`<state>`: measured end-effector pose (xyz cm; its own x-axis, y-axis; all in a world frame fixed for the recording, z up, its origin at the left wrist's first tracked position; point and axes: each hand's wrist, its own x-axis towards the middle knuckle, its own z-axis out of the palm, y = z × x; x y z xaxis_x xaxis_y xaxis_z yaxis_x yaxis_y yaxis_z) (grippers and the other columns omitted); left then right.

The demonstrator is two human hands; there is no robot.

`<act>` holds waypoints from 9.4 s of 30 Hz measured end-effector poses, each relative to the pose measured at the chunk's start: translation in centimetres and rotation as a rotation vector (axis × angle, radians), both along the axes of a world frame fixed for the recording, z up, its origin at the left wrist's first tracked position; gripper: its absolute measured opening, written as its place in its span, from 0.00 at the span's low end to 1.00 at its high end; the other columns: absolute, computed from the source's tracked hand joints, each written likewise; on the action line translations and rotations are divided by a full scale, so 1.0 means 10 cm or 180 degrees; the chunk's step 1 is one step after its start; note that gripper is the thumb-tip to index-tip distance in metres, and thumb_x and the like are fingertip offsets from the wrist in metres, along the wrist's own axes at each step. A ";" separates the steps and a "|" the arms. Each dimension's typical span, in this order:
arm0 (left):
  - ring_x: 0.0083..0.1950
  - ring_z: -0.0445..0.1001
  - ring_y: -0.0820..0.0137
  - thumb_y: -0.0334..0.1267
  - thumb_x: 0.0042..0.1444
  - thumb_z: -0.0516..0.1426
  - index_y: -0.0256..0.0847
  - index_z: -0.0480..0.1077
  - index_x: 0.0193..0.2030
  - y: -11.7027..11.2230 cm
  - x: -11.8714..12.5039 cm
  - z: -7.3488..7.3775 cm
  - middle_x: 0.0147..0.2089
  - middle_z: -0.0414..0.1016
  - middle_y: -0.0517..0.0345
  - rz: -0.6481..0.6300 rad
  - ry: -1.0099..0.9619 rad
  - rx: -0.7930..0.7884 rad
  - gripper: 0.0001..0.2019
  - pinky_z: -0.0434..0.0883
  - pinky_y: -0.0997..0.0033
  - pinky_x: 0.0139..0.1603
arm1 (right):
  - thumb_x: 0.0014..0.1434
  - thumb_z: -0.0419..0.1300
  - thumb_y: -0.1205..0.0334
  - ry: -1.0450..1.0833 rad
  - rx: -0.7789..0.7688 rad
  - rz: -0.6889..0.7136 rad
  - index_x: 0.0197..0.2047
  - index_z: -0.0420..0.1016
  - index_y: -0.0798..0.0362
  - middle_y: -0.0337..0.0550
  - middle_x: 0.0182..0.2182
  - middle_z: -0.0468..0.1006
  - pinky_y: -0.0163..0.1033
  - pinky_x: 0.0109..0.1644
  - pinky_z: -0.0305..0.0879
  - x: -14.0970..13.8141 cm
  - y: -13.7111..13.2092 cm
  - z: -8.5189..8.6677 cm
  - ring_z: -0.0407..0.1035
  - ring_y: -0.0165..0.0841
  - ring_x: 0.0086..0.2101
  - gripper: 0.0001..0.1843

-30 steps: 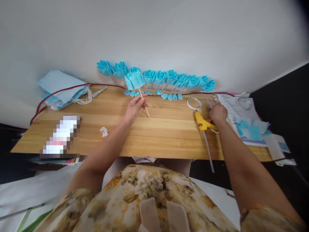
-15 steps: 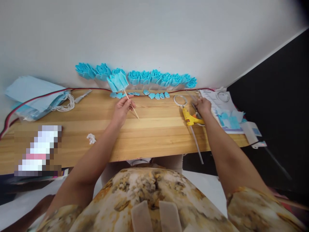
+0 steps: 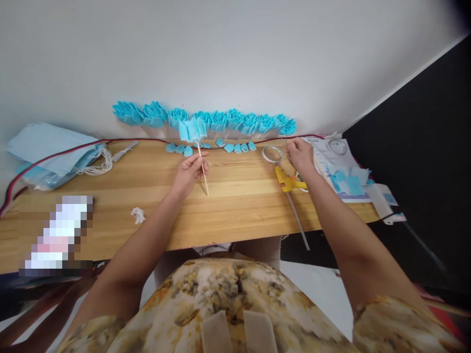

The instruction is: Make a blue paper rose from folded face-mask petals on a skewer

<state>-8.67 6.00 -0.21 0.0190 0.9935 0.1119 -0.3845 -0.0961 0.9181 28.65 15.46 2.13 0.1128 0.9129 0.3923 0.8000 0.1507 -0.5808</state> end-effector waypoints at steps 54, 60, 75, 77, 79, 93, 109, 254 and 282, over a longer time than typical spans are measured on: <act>0.27 0.68 0.76 0.56 0.54 0.67 0.38 0.79 0.45 -0.20 0.18 0.14 0.25 0.71 0.62 -0.0726 0.0295 0.0218 0.23 0.63 0.75 0.29 | 0.48 0.58 0.19 0.3189 -0.1672 0.3032 0.16 0.59 0.50 0.32 0.12 0.58 0.35 0.23 0.55 -1.84 -0.84 -0.24 0.53 0.25 0.15 0.40; 0.33 0.73 0.72 0.56 0.56 0.66 0.38 0.79 0.39 -0.20 0.19 0.15 0.29 0.77 0.57 -0.0204 0.0503 0.0282 0.20 0.70 0.72 0.38 | 0.47 0.56 0.17 0.2668 -0.1412 0.2625 0.28 0.73 0.53 0.40 0.24 0.74 0.37 0.34 0.66 -1.81 -0.79 -0.33 0.67 0.31 0.26 0.41; 0.37 0.71 0.70 0.45 0.55 0.67 0.44 0.81 0.36 -0.28 0.24 0.31 0.35 0.76 0.58 0.0531 0.1309 0.0881 0.08 0.67 0.69 0.43 | 0.53 0.52 0.18 0.3348 -0.1908 0.2614 0.22 0.59 0.50 0.27 0.16 0.47 0.32 0.20 0.35 -1.98 -1.02 -0.20 0.38 0.22 0.18 0.39; 0.35 0.68 0.70 0.43 0.53 0.69 0.43 0.79 0.34 -0.31 0.27 0.35 0.31 0.73 0.60 0.0631 0.1428 0.1035 0.07 0.65 0.69 0.41 | 0.50 0.54 0.18 0.3440 -0.1922 0.2561 0.24 0.59 0.50 0.26 0.17 0.47 0.32 0.20 0.34 -1.97 -1.01 -0.18 0.37 0.22 0.18 0.39; 0.34 0.67 0.69 0.44 0.52 0.69 0.44 0.79 0.34 -0.33 0.30 0.39 0.30 0.72 0.60 0.0603 0.1589 0.1175 0.09 0.64 0.68 0.40 | 0.47 0.55 0.17 0.3498 -0.1939 0.2513 0.25 0.58 0.49 0.26 0.17 0.46 0.33 0.21 0.34 -1.97 -1.01 -0.15 0.36 0.21 0.18 0.39; 0.33 0.70 0.69 0.47 0.57 0.66 0.42 0.78 0.29 -0.32 0.31 0.52 0.30 0.74 0.57 0.0193 0.1714 0.1220 0.12 0.66 0.67 0.39 | 0.47 0.56 0.17 0.3537 -0.2117 0.3145 0.27 0.64 0.51 0.26 0.17 0.49 0.33 0.21 0.35 -1.95 -1.02 -0.20 0.38 0.23 0.19 0.40; 0.25 0.60 0.71 0.44 0.63 0.50 0.43 0.58 0.19 -1.14 -1.25 0.51 0.20 0.60 0.62 0.1773 0.3808 -0.0070 0.20 0.57 0.69 0.30 | 0.58 0.48 0.21 0.3500 -0.1606 0.1793 0.28 0.76 0.54 0.30 0.16 0.54 0.33 0.19 0.38 -1.82 -0.85 -0.12 0.41 0.22 0.16 0.42; 0.38 0.78 0.61 0.54 0.59 0.54 0.45 0.78 0.48 -1.52 -1.59 0.18 0.34 0.79 0.56 0.2040 0.4327 -0.0763 0.21 0.70 0.64 0.40 | 0.46 0.70 0.35 0.3962 -0.1198 0.1355 0.32 0.79 0.53 0.34 0.21 0.70 0.31 0.21 0.44 -1.84 -0.76 -0.27 0.56 0.22 0.20 0.28; 0.34 0.73 0.66 0.52 0.52 0.58 0.41 0.77 0.33 -1.46 -1.58 0.26 0.33 0.80 0.55 0.1284 0.4376 -0.1025 0.16 0.69 0.68 0.37 | 0.53 0.67 0.35 0.3763 -0.1147 0.1308 0.30 0.74 0.52 0.34 0.20 0.68 0.31 0.18 0.44 -1.84 -0.75 -0.24 0.56 0.22 0.18 0.26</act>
<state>-24.47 -8.63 2.38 -0.3537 0.9353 0.0131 0.7934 0.2926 0.5338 10.28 7.93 -0.30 -0.0917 0.9955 -0.0246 -0.2876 -0.0501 -0.9564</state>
